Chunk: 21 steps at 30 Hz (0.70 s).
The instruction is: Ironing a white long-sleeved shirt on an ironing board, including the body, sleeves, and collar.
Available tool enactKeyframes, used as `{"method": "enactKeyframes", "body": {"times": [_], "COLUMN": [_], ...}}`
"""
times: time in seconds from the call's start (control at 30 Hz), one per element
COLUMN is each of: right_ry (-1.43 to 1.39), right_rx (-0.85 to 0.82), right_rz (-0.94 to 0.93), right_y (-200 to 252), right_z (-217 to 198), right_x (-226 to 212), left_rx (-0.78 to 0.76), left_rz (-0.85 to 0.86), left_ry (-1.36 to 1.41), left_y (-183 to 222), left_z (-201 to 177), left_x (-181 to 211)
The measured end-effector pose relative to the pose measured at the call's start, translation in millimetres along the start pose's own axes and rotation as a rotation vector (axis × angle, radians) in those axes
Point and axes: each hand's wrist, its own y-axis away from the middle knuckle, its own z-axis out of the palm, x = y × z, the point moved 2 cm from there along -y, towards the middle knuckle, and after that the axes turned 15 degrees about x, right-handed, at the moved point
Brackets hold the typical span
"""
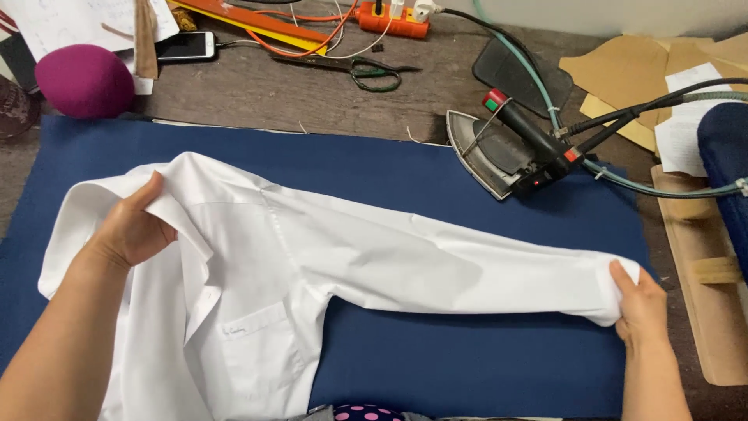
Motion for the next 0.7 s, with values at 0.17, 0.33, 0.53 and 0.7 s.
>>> {"method": "enactKeyframes", "body": {"times": [0.17,0.33,0.53,0.7], "right_ry": [-0.158,0.006,0.089,0.165], "right_rx": [0.069,0.021,-0.074,-0.09], "right_rz": [-0.188,-0.125,0.135,0.295], "right_y": [-20,-20,10,29], "right_z": [1,8,-5,-1], "right_x": [10,51,32,-2], "left_rx": [0.067,0.298,0.32,0.128], "left_rz": [-0.173,-0.278,-0.278,-0.168], "left_ry": [0.009,-0.293,-0.337,-0.333], "left_y": [-1,33,65,45], "left_z": [-2,30,41,23], "left_x": [-14,-26,-32,-49]}}
